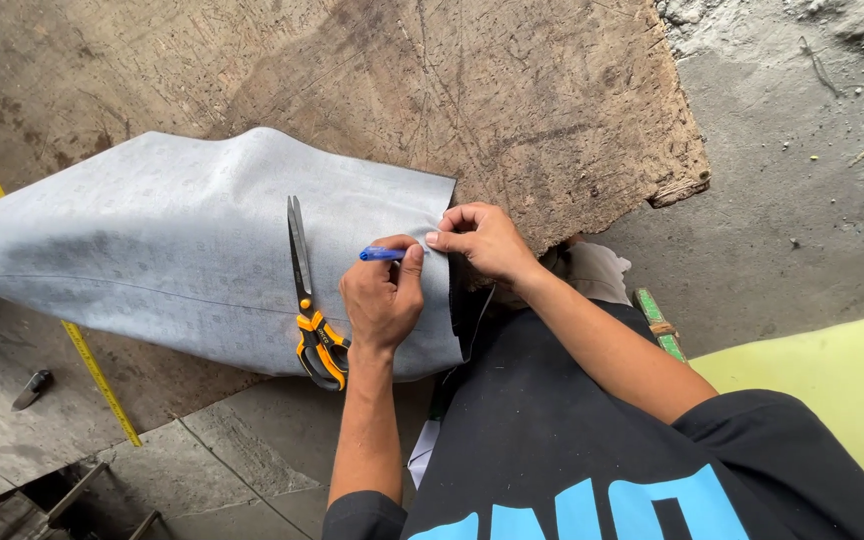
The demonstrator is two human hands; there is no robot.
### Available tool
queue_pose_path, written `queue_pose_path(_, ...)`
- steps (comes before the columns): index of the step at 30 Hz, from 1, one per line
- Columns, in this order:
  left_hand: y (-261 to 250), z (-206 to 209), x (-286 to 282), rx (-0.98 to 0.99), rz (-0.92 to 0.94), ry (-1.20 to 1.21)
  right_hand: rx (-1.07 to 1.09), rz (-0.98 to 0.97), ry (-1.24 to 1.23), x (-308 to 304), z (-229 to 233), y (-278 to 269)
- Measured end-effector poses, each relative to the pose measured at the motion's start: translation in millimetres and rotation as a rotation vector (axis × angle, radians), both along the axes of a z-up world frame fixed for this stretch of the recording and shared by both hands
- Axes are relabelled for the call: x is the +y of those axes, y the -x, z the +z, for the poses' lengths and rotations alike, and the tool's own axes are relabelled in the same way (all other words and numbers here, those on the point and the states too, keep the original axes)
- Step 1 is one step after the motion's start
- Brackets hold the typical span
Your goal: The person uses yellow-handled scissors to trim a piece of light gray fabric draped over a dark, curved object on a wooden workbench. After cutting, the person smooths the fabric and uses a blue pen to mark a line along the edge of the object.
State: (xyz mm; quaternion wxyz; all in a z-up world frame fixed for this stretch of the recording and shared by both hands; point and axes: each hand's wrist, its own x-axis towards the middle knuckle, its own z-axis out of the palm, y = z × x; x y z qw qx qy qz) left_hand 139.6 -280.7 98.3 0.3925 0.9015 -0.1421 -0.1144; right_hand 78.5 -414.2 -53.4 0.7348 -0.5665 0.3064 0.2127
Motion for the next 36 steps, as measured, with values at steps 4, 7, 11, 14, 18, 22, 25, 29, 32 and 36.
queue_pose_path(4,0.5,-1.2,1.7,-0.030,-0.005,-0.009,-0.007,0.012,0.018,-0.2,0.1,-1.8)
queue_pose_path(7,1.3,1.8,1.9,0.009,-0.044,-0.013,0.001,0.024,0.039,0.1,-1.8,-1.5)
queue_pose_path(11,2.1,4.8,1.5,0.029,-0.044,-0.006,-0.008,0.029,0.055,0.2,-2.2,-1.8)
queue_pose_path(14,2.4,8.3,0.3,0.044,-0.056,-0.012,-0.012,0.036,0.078,-3.7,7.0,-3.3)
queue_pose_path(18,2.8,11.3,0.7,0.051,-0.064,0.012,-0.013,0.031,0.100,-4.4,19.5,-7.3)
queue_pose_path(22,4.7,11.2,5.0,0.069,-0.060,0.050,-0.014,0.048,0.118,-6.7,27.0,-7.4)
queue_pose_path(25,9.5,6.3,10.4,0.097,-0.004,0.171,-0.019,0.025,0.101,-7.2,25.5,-4.8)
queue_pose_path(29,15.9,1.9,14.4,0.064,-0.018,0.180,-0.010,-0.033,-0.062,-15.9,32.3,2.0)
queue_pose_path(32,19.6,-1.0,16.3,0.037,-0.029,0.191,-0.032,-0.055,-0.176,-23.9,42.6,7.2)
queue_pose_path(36,21.7,-2.7,18.1,0.030,-0.058,0.211,-0.120,-0.061,-0.186,-21.3,33.9,11.9)
